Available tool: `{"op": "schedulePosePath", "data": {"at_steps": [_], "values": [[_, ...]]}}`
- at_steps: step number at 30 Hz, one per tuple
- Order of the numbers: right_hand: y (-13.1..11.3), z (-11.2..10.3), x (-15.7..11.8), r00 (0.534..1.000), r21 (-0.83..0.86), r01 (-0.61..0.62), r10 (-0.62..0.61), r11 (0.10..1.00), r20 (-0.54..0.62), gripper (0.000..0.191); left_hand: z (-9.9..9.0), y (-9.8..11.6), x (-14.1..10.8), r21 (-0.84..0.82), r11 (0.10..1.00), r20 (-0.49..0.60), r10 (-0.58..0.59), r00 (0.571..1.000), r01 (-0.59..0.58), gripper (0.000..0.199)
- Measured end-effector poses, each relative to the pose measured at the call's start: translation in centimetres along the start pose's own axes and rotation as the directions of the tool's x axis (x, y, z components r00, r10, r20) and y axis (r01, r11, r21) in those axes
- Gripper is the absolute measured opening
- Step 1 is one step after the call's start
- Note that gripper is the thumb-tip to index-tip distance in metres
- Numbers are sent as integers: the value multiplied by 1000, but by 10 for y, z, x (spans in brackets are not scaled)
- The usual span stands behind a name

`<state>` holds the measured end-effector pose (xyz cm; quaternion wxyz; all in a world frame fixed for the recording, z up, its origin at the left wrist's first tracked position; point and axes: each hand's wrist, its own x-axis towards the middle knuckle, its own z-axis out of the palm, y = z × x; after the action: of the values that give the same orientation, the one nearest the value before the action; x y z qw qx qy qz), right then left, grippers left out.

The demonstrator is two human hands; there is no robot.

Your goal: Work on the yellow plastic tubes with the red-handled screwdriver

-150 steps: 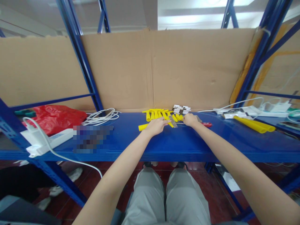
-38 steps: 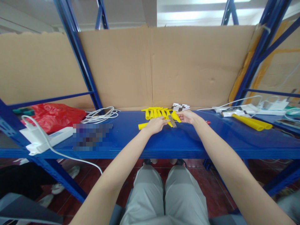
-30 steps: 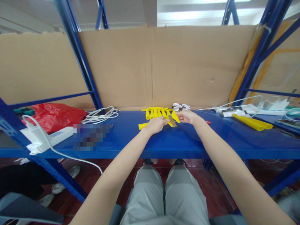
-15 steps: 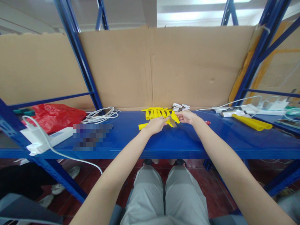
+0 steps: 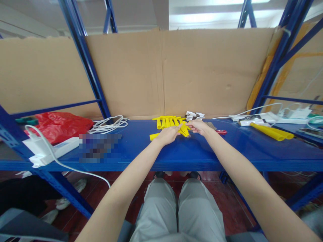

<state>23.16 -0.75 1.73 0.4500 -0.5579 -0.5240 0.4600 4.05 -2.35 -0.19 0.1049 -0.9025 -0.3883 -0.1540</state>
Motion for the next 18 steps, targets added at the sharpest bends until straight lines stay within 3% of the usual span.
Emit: {"op": "schedulePosePath", "data": {"at_steps": [10,15,18], "values": [[-4,8,-10,996,-46,15,-19,999,-83,35,-5,3,-1,72,995,29,60,998,-62,46],[-5,10,-13,982,-152,103,-125,983,-142,32,-6,3,-1,88,994,24,61,998,-63,43],[-6,5,-11,960,-116,151,-174,982,-219,29,-5,2,-1,89,994,18,59,998,-60,44]]}}
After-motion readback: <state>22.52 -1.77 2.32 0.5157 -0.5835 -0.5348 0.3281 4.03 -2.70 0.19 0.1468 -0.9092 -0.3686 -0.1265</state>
